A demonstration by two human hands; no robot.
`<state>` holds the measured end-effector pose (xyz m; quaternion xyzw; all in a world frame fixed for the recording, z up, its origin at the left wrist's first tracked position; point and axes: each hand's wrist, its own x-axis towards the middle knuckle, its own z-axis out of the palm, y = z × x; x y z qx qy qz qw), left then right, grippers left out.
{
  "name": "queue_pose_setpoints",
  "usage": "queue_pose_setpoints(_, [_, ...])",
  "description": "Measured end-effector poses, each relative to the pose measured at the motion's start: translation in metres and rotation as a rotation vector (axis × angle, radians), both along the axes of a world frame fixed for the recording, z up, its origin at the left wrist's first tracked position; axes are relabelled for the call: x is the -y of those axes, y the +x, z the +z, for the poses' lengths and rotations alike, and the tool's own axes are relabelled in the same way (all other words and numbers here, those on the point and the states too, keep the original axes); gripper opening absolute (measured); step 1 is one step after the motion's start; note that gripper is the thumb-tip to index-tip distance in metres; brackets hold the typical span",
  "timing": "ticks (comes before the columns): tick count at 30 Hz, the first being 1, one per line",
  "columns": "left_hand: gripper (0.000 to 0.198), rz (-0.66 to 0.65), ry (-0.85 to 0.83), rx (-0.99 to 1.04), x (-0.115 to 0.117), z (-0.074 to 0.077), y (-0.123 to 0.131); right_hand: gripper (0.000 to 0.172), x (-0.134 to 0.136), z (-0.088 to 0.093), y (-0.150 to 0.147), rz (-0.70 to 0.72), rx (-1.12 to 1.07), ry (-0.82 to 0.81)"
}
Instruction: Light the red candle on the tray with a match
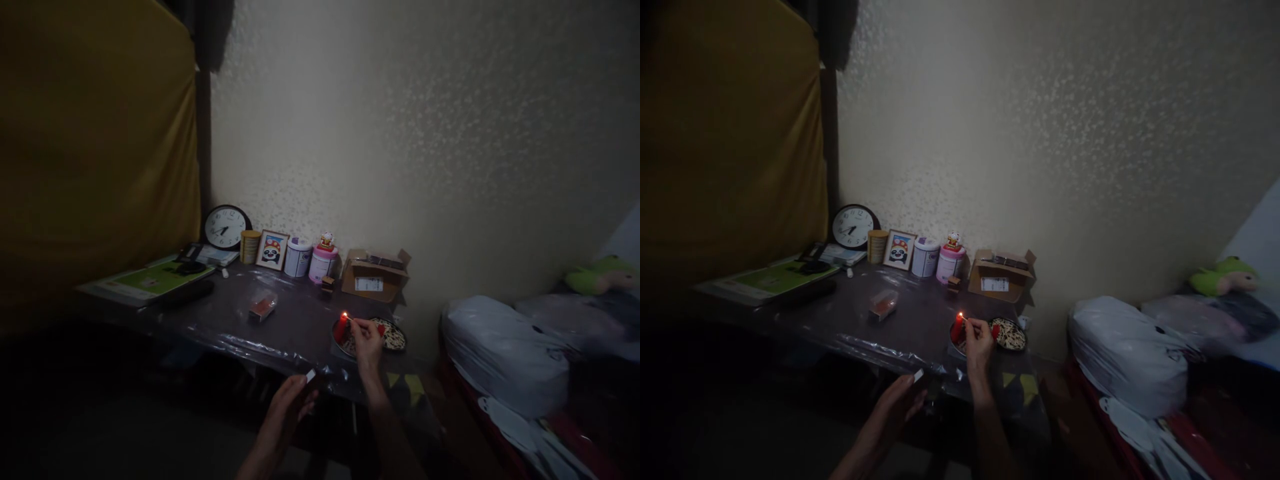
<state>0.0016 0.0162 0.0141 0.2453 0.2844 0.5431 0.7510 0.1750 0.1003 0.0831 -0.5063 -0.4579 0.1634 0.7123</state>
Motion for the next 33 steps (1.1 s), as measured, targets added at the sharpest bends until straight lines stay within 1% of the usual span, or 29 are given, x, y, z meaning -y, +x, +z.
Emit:
queue_pose_setpoints(8, [0.023,-0.009,0.019,-0.013,0.001,0.000,0.000,0.020,0.001,-0.002,0.000,-0.002,0.024,-0.003])
queue_pose_setpoints(14, [0.023,-0.050,0.031,0.002,-0.003,-0.008,0.000,0.019,0.005,0.003,-0.001,-0.005,0.018,-0.002])
queue_pose_setpoints(18, [0.022,-0.037,0.026,0.001,-0.003,-0.008,-0.001,0.022,0.015,0.009,0.005,0.000,0.005,0.006])
queue_pose_setpoints(21, [0.023,-0.038,0.030,-0.002,-0.001,-0.006,-0.001,0.024,0.025,0.012,0.024,-0.040,-0.011,0.021])
queue_pose_setpoints(25, [0.027,-0.044,0.020,-0.010,0.000,-0.006,-0.001,0.028,0.037,0.010,0.070,-0.155,-0.071,-0.014])
queue_pose_setpoints(29, [0.031,-0.070,-0.004,-0.044,0.001,-0.005,-0.002,0.030,0.045,0.001,0.119,-0.256,-0.094,-0.086])
queue_pose_setpoints(33, [0.026,-0.080,0.009,-0.042,0.002,-0.005,-0.001,0.028,0.049,-0.009,0.147,-0.350,-0.037,-0.164])
